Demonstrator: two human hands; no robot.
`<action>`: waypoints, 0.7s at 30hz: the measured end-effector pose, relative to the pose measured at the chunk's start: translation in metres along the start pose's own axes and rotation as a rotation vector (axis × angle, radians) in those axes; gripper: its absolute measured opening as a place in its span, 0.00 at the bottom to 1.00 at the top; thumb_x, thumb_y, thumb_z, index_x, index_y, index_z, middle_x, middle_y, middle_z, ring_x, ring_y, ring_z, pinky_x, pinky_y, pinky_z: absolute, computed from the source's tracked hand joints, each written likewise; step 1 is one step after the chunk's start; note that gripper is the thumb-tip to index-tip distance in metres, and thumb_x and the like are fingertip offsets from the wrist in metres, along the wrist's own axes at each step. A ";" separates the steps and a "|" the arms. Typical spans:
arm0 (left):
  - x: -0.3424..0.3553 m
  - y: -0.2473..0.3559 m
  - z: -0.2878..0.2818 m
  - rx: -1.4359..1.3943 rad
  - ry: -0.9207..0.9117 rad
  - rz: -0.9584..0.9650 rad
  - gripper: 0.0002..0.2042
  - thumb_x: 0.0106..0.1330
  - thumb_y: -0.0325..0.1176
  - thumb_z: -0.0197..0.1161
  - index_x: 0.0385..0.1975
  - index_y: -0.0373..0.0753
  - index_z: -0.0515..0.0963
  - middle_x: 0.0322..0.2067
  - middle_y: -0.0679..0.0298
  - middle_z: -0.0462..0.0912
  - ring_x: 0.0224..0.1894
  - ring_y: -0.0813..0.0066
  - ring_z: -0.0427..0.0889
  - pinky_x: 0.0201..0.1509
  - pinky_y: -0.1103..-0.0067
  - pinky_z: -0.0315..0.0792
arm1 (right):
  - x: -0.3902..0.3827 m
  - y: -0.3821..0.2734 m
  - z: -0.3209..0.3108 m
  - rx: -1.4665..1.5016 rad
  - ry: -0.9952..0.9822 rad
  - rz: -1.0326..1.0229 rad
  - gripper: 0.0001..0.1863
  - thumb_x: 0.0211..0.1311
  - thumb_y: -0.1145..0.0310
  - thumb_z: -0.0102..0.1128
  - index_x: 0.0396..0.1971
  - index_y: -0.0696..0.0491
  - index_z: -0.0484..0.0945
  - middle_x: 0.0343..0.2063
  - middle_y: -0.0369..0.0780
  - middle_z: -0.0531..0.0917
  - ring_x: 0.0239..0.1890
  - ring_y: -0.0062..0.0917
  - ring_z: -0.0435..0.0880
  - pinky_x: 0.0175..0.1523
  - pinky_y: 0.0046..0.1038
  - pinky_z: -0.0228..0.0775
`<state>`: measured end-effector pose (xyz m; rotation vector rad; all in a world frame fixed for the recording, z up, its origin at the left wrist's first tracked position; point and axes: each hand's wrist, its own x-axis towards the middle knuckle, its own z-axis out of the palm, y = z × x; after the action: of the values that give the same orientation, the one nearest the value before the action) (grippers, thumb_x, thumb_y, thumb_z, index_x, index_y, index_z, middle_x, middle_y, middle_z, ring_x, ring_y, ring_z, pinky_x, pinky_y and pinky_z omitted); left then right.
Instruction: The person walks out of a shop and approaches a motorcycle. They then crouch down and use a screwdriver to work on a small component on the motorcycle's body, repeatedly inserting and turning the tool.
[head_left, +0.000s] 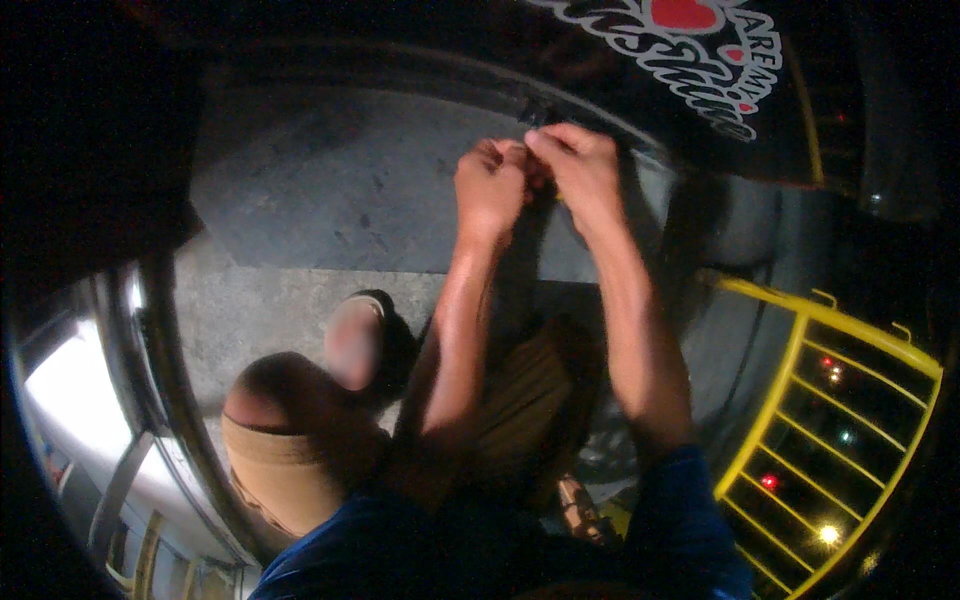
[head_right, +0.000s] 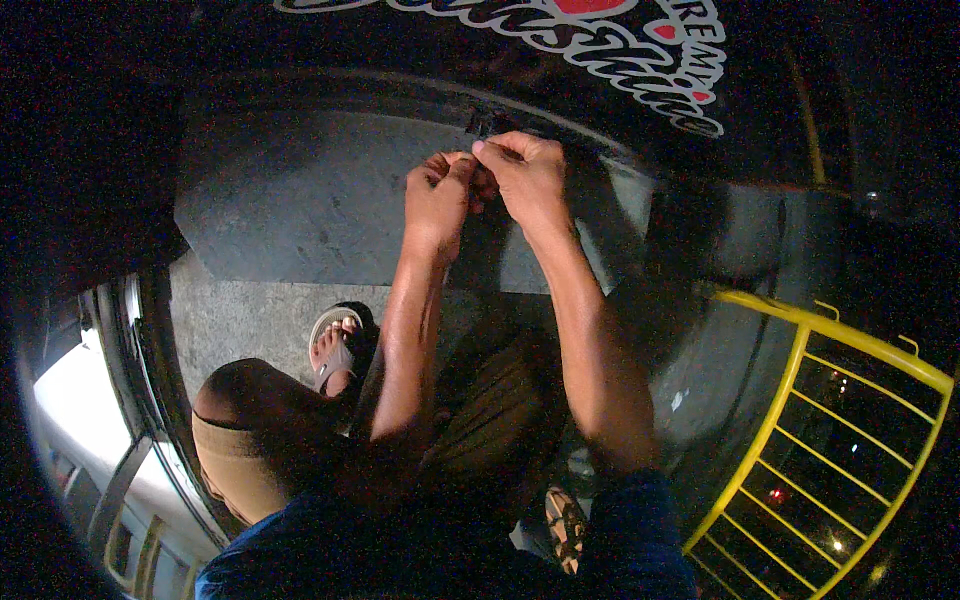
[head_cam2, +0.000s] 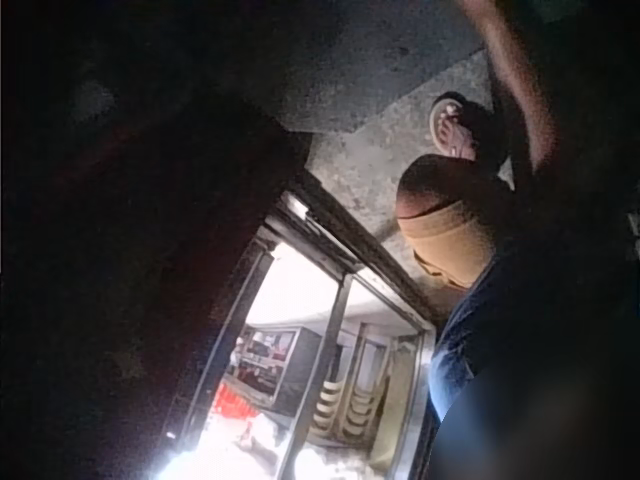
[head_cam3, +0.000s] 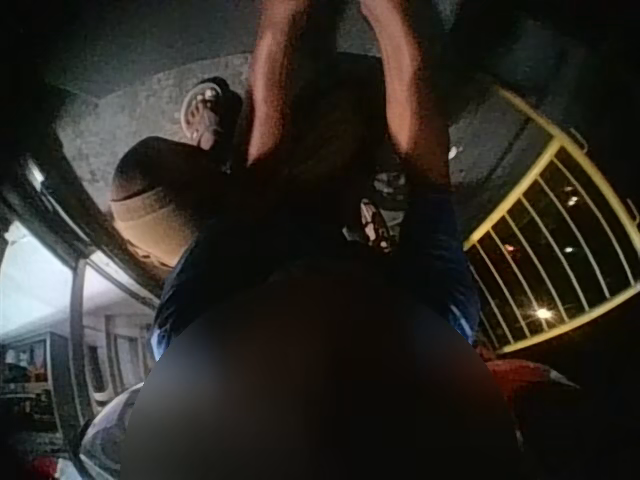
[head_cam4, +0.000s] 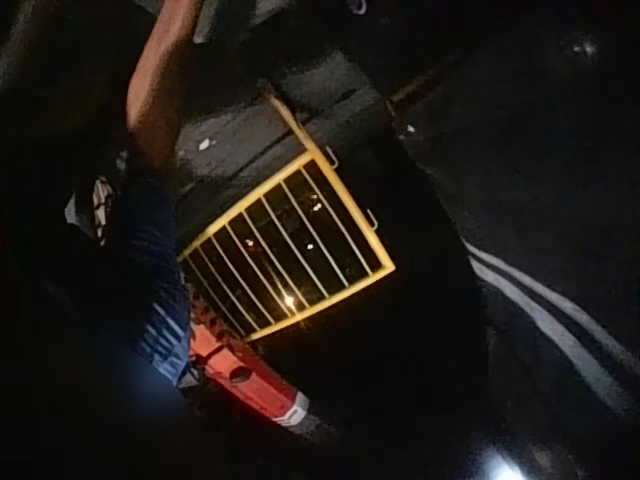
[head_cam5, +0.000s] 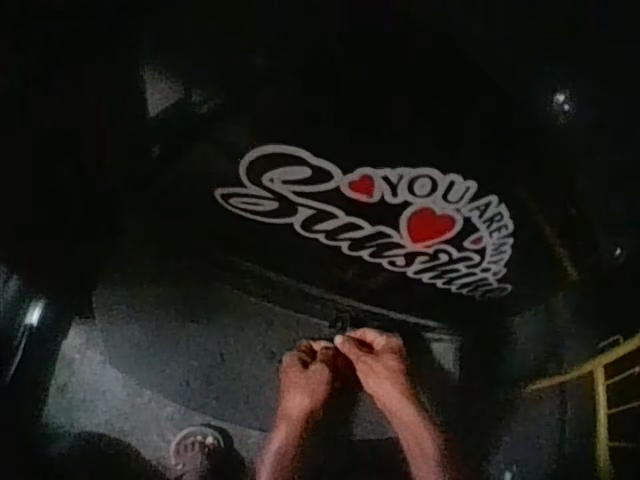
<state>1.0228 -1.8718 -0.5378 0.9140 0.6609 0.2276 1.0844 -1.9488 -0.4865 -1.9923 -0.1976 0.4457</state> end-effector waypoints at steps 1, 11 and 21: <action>0.000 0.003 0.001 -0.013 -0.018 -0.015 0.08 0.65 0.27 0.53 0.29 0.29 0.77 0.24 0.60 0.82 0.24 0.75 0.79 0.28 0.80 0.71 | 0.002 0.001 0.001 0.021 0.001 0.013 0.08 0.61 0.71 0.64 0.30 0.62 0.82 0.20 0.36 0.82 0.19 0.15 0.78 0.23 0.21 0.69; 0.000 0.010 -0.007 -0.471 -0.248 -0.390 0.09 0.70 0.33 0.52 0.36 0.33 0.76 0.30 0.62 0.79 0.33 0.74 0.80 0.32 0.82 0.72 | 0.018 -0.019 -0.010 -0.188 -0.142 0.111 0.06 0.56 0.74 0.62 0.24 0.62 0.79 0.18 0.39 0.80 0.15 0.17 0.76 0.19 0.22 0.67; -0.019 -0.015 0.008 -0.041 -0.024 0.217 0.05 0.65 0.24 0.63 0.38 0.32 0.76 0.32 0.66 0.81 0.33 0.82 0.78 0.38 0.83 0.73 | 0.025 -0.025 -0.024 -0.220 -0.270 0.102 0.08 0.56 0.72 0.62 0.27 0.63 0.81 0.20 0.37 0.82 0.22 0.18 0.78 0.28 0.21 0.70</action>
<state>1.0111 -1.8945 -0.5377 0.9480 0.5329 0.4213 1.1185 -1.9492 -0.4601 -2.1583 -0.3265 0.7888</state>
